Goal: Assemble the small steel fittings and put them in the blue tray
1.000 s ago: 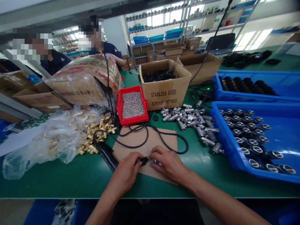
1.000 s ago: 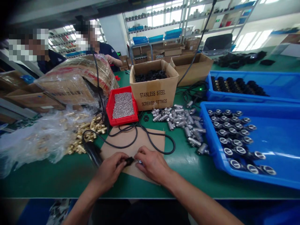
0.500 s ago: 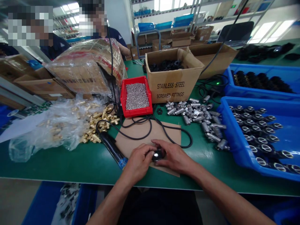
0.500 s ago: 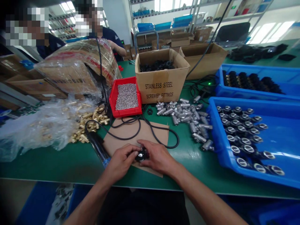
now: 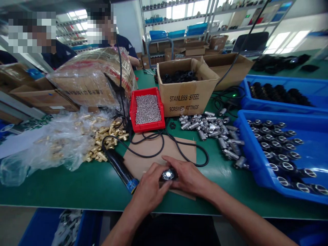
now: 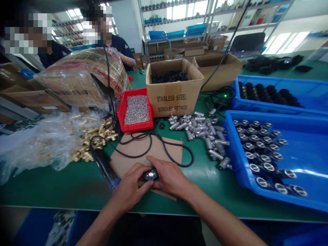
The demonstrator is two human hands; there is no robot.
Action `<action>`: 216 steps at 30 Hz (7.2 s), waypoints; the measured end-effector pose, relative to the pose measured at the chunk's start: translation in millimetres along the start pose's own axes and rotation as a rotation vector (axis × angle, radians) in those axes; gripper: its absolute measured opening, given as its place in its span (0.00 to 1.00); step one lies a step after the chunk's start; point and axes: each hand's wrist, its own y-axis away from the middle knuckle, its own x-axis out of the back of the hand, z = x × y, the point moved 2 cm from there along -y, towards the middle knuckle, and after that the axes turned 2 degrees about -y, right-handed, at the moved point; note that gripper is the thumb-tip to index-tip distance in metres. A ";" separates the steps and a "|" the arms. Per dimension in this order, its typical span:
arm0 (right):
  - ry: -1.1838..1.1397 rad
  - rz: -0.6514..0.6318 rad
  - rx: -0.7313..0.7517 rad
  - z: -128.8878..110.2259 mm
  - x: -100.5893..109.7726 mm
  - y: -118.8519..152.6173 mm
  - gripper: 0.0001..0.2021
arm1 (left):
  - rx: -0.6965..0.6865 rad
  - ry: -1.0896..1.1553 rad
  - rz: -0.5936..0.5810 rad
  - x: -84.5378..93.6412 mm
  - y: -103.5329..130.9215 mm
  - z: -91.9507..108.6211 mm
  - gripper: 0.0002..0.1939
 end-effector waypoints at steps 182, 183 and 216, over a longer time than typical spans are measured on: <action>-0.202 0.407 -0.356 20.5 71.9 -140.7 0.25 | 0.158 -0.058 0.031 -11.9 -19.3 -8.1 0.19; -0.249 0.429 -0.365 19.0 60.2 -135.9 0.27 | 0.152 -0.072 0.019 -11.7 -19.6 -7.8 0.19; -0.318 0.619 -0.278 34.4 31.7 -101.6 0.34 | 0.245 -0.258 0.088 -12.3 -11.4 -17.0 0.22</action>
